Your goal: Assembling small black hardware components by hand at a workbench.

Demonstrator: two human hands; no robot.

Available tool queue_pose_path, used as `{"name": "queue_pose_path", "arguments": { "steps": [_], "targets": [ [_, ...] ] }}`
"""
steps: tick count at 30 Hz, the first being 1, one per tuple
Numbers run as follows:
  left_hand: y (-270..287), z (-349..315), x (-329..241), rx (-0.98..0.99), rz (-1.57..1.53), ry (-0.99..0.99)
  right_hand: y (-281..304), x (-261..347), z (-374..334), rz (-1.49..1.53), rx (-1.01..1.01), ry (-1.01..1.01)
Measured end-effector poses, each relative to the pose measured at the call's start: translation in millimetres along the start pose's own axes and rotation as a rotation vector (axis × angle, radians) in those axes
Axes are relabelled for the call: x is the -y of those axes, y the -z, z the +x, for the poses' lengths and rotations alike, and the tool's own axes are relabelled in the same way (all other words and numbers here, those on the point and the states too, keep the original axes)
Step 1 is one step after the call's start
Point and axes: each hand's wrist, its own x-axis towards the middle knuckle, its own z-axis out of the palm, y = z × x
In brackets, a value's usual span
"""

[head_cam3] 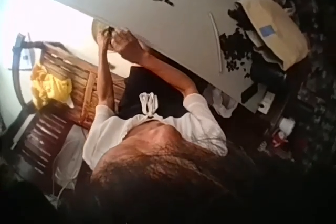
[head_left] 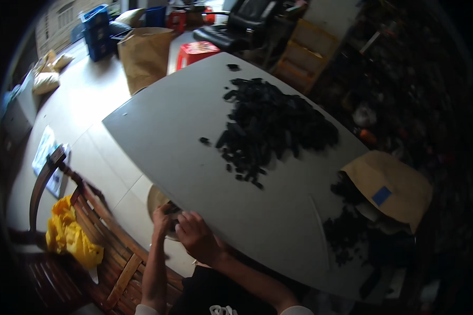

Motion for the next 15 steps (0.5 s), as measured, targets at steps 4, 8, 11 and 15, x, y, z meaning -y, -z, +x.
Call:
{"name": "queue_pose_path", "arguments": {
  "steps": [4, 8, 11, 15],
  "targets": [
    [13.5, 0.8, 7.3, -0.285, -0.265, -0.087, 91.7, -55.4, -75.8, -0.090, -0.136, -0.479],
    [62.8, -6.5, -68.8, -0.657, -0.181, -0.250, 157.7, -94.8, -167.9, -0.466, -0.061, -0.929],
    [55.8, -16.6, -130.4, -0.668, -0.066, -0.493, 178.9, -95.8, -216.1, -0.609, 0.183, -1.275],
    [15.3, -45.2, -218.3, -0.430, -0.116, -0.678, 158.8, -105.1, -247.0, -0.507, 0.173, -1.218]
  ]
}}
